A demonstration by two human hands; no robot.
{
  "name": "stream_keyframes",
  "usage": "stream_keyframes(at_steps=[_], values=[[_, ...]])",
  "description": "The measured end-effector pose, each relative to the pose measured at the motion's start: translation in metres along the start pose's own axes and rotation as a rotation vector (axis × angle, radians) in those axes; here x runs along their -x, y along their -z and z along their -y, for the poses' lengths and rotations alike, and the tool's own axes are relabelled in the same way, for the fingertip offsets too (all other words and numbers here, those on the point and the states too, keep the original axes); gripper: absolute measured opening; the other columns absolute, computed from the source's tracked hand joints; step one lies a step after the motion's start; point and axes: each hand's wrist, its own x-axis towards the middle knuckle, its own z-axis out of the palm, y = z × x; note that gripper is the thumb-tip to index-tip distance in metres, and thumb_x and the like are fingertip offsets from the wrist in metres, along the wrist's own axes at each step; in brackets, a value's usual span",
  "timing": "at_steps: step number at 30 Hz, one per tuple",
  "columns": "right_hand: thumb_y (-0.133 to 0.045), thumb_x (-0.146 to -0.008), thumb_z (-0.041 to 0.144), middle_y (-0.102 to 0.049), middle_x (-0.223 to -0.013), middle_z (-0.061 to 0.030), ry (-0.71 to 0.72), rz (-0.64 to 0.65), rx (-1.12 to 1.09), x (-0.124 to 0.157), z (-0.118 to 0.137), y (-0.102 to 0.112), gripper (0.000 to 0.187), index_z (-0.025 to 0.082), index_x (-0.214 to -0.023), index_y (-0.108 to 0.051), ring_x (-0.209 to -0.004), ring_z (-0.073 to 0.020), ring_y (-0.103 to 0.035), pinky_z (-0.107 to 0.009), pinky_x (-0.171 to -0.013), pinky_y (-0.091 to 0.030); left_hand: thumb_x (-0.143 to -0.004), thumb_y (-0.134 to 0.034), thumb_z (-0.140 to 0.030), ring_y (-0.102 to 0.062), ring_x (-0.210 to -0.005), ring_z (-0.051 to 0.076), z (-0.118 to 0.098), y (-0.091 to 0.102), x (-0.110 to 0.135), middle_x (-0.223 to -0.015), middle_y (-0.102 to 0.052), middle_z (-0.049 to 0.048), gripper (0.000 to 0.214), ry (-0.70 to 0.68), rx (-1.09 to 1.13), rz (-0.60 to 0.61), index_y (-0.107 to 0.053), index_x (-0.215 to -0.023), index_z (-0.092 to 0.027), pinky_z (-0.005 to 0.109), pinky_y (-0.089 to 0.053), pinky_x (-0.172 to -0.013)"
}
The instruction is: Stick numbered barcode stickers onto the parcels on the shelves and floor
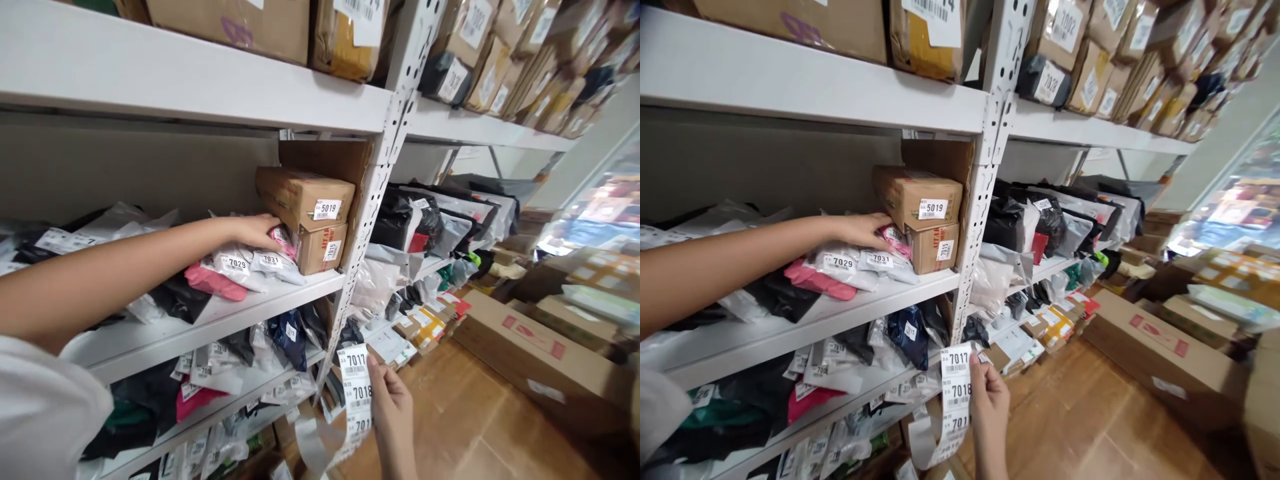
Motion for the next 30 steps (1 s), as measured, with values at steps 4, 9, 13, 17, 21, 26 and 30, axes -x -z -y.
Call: stream_keyframes(at_steps=[4, 9, 13, 17, 21, 26, 30], values=[[-0.067, -0.061, 0.061, -0.048, -0.045, 0.0024, -0.001, -0.013, 0.022, 0.015, -0.006, 0.008, 0.05, 0.016, -0.051, -0.049, -0.045, -0.0093, -0.039, -0.021, -0.043, -0.032, -0.083, -0.05, -0.045, -0.032, -0.131, 0.033, -0.031, -0.038, 0.078, -0.142, -0.038, 0.015, 0.064, -0.008, 0.127, -0.293, -0.036, -0.136, -0.012, 0.049, -0.025, -0.108], [-0.063, -0.067, 0.06, -0.046, -0.046, 0.0034, 0.056, 0.032, 0.043, 0.034, -0.014, -0.006, 0.049, 0.016, -0.05, -0.048, -0.047, -0.0086, -0.038, -0.021, -0.044, -0.032, -0.076, -0.06, -0.048, -0.037, -0.13, 0.029, -0.108, -0.163, 0.133, -0.146, -0.033, 0.0137, 0.075, 0.022, 0.944, 0.024, -0.03, -0.14, -0.022, 0.047, -0.033, -0.106], [-0.06, -0.07, 0.057, -0.043, -0.045, 0.0047, 0.01, 0.093, 0.059, 0.043, -0.02, -0.01, 0.048, 0.016, -0.05, -0.047, -0.045, -0.0078, -0.035, -0.02, -0.042, -0.03, -0.064, -0.071, -0.045, -0.062, -0.099, 0.025, -0.143, -0.234, 0.116, -0.11, -0.065, 0.0141, 0.064, 0.138, 1.652, 0.047, -0.052, -0.116, -0.014, 0.037, -0.048, -0.088], [-0.071, -0.064, 0.047, -0.063, -0.067, -0.0027, 0.003, 0.194, 0.043, 0.043, -0.026, -0.005, 0.036, 0.014, -0.077, -0.064, -0.061, -0.0141, -0.054, -0.024, -0.056, -0.043, -0.064, -0.072, -0.044, -0.062, -0.068, 0.017, -0.15, -0.258, 0.108, -0.074, -0.068, 0.0041, 0.038, 0.24, 1.708, -0.03, -0.058, -0.083, -0.014, 0.028, -0.047, -0.067], [-0.073, -0.062, 0.044, -0.062, -0.061, -0.0006, -0.086, 0.259, -0.059, 0.04, -0.049, 0.001, 0.035, 0.014, -0.079, -0.066, -0.057, -0.0133, -0.054, -0.024, -0.055, -0.043, -0.075, -0.061, -0.041, -0.055, -0.064, 0.014, -0.154, -0.289, 0.116, -0.069, -0.06, -0.0006, 0.026, 0.195, 1.53, -0.093, -0.055, -0.079, -0.017, 0.024, -0.042, -0.059], [-0.074, -0.062, 0.047, -0.058, -0.055, 0.0027, -0.256, 0.22, -0.225, 0.045, -0.093, 0.006, 0.035, 0.015, -0.073, -0.064, -0.05, -0.0099, -0.048, -0.021, -0.05, -0.038, -0.084, -0.044, -0.047, -0.052, -0.058, 0.016, -0.155, -0.325, 0.117, -0.058, -0.051, -0.0017, 0.032, 0.24, 1.151, -0.063, -0.047, -0.068, -0.02, 0.027, -0.04, -0.056], [-0.074, -0.061, 0.049, -0.058, -0.053, 0.003, -0.393, 0.161, -0.306, 0.046, -0.116, 0.012, 0.038, 0.015, -0.073, -0.063, -0.047, -0.0091, -0.047, -0.02, -0.049, -0.036, -0.092, -0.029, -0.035, -0.06, -0.079, 0.02, -0.126, -0.306, 0.076, -0.08, -0.064, 0.0058, 0.035, 0.103, 0.769, -0.078, -0.057, -0.08, -0.019, 0.032, -0.045, -0.074]])
